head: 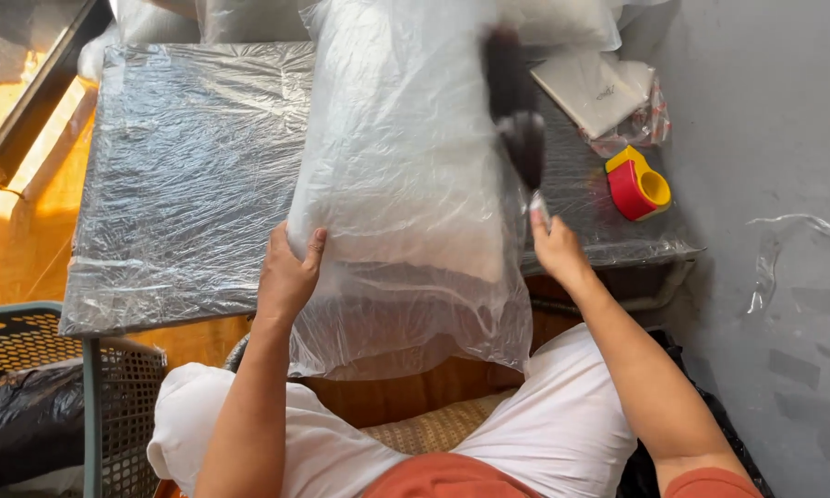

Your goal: Placing a cushion into a plastic bag, brushing it clean, and using a vacuum cleaner to compress it for packing.

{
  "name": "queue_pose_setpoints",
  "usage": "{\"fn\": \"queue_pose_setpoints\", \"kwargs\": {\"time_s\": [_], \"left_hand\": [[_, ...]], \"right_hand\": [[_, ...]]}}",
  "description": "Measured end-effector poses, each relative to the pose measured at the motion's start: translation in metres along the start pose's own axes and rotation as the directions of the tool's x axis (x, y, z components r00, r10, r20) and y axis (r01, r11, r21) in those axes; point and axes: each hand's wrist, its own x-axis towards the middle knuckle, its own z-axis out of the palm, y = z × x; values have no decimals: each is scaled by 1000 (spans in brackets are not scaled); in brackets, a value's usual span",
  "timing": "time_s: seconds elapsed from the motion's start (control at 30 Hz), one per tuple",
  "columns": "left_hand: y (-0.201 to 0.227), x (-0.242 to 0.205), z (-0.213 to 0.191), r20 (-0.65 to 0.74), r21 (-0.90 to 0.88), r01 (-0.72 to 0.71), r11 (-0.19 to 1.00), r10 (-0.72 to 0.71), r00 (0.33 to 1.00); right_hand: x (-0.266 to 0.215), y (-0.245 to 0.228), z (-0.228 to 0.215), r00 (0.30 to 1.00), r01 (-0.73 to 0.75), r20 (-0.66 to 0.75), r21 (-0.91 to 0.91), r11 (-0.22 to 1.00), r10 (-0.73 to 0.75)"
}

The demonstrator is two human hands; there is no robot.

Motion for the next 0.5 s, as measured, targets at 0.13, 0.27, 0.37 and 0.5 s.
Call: {"fn": "queue_pose_setpoints", "kwargs": {"time_s": [0.13,0.27,0.37,0.5], "left_hand": [[-2,5,5,-12,39,-30,999,31,999],[-1,10,7,9,74,-1,997,0,1000],[8,8,2,14,92,11,996,-13,1000],[7,6,-1,51,106,72,992,-77,996]], "right_hand": [[-7,-37,-16,996,-19,-84,86,996,27],[37,-17,22,999,-30,27,290,957,23],[49,-21,24,996,-70,-25,371,926,85],[31,-26,13,995,18,-103,343,939,18]]}}
